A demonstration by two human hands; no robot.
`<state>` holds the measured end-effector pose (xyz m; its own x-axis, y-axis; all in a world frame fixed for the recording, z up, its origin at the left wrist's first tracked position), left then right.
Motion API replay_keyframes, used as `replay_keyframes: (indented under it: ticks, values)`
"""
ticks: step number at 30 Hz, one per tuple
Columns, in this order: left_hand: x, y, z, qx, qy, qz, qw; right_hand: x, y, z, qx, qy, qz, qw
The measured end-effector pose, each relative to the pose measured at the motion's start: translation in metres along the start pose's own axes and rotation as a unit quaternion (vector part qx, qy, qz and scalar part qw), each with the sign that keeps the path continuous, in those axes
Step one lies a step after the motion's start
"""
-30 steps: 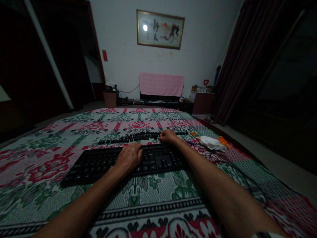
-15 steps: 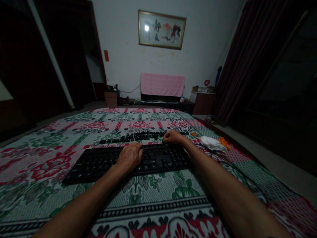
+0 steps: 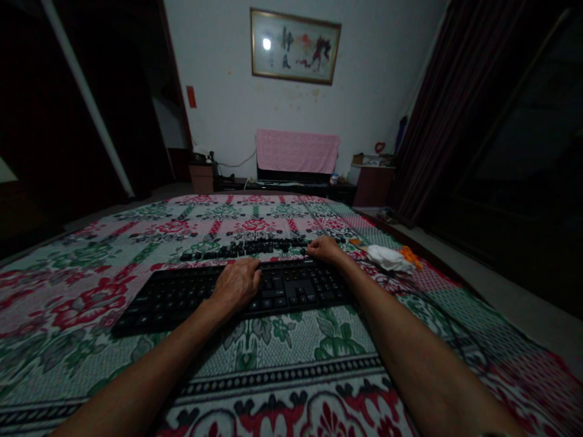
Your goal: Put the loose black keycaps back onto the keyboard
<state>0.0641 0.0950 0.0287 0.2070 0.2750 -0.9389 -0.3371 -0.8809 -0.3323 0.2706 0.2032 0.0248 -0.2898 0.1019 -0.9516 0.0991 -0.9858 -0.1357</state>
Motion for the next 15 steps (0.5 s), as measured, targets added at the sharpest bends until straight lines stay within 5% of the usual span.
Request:
replay_keyframes:
  ticks: [5, 12, 15]
  values:
    - [0.001, 0.000, 0.001, -0.004, -0.003, 0.003, 1.000, -0.004, 0.001, 0.001, -0.004, -0.011, -0.008, 1.000]
    - [0.000, 0.001, 0.000, -0.009, -0.003, 0.005, 1.000, -0.005, 0.007, 0.030, -0.138, -0.052, -0.007, 0.989]
    - [-0.001, 0.000, 0.000, -0.006, -0.003, 0.002, 1.000, 0.002, 0.004, 0.025, -0.122, -0.042, 0.014, 0.992]
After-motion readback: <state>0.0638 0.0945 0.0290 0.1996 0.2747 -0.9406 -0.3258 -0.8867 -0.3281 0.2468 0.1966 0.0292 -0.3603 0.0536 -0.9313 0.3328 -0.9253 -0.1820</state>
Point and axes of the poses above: each hand's wrist, its own y-axis away from the middle knuckle, its own x-axis out of the palm, z = x × y, the point moved 9 cm from there along -y, towards the middle knuckle, and after that the axes turned 4 degrees about x, right-handed, at the moved point
